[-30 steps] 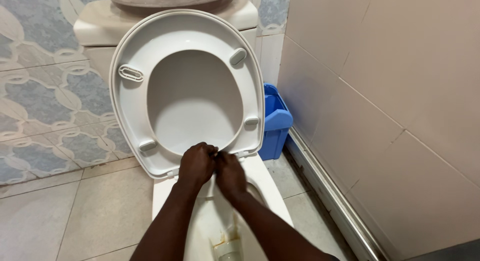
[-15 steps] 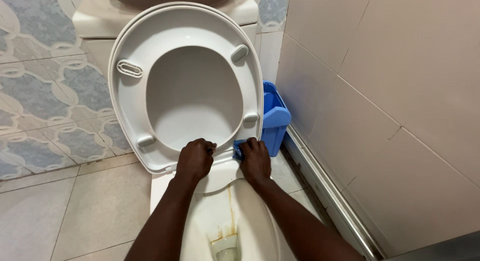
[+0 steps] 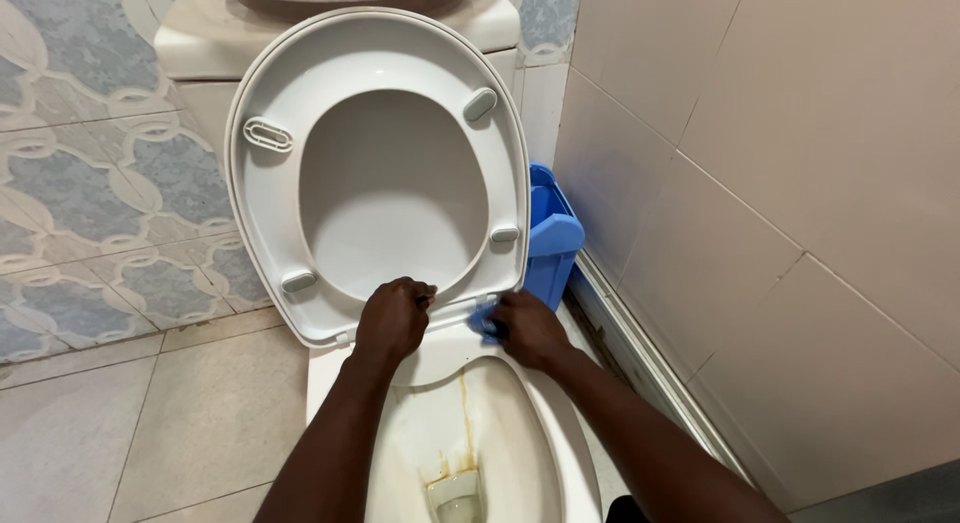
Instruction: The person scrubs the toilet seat and rim with a blue sponge, repeatedly dipping the sponge into soapy water in a basin placed on the tank. The person wipes the underside and top of the seat, then scrubs the rim and interior of the bowl.
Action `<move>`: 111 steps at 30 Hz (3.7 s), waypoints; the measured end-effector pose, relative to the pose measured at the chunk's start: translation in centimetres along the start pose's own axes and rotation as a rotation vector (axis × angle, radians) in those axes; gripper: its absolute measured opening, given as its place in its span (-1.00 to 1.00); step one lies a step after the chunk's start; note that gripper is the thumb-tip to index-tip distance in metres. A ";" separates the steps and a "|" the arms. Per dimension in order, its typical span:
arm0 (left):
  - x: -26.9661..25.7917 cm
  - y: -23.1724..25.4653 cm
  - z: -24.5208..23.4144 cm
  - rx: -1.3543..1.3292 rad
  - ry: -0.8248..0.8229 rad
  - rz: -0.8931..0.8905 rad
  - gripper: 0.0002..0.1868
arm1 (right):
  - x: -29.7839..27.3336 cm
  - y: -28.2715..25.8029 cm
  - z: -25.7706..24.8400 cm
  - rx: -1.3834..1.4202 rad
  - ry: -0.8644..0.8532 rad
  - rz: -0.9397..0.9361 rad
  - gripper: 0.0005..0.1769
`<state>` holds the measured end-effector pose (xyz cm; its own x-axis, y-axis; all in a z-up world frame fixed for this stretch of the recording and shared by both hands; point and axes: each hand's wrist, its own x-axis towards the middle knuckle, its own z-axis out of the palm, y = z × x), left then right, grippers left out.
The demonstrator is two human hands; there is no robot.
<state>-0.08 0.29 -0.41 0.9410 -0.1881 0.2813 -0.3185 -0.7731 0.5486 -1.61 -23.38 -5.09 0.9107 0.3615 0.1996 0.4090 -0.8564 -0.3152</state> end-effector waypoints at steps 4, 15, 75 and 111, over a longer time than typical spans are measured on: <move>0.3 0.1 -0.1 0.004 -0.004 -0.012 -0.78 | -1.6 0.3 -0.1 0.080 0.011 0.017 -0.52; 0.2 0.1 0.3 -0.028 0.028 -0.006 -0.76 | -1.6 -1.8 1.0 0.086 -0.039 -0.095 -0.66; 1.1 5.8 -8.2 -0.619 0.047 -0.202 -0.53 | 6.8 -5.4 -19.1 0.886 0.512 0.176 -0.72; 5.2 38.9 -39.8 -1.234 0.125 -0.617 -0.71 | 4.9 -22.0 -51.7 1.036 0.280 0.358 -0.56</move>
<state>-12.17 -6.65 53.72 0.9698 0.0902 -0.2268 0.1853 0.3324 0.9247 -9.07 -21.81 50.83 0.9934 -0.0503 0.1032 0.0960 -0.1288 -0.9870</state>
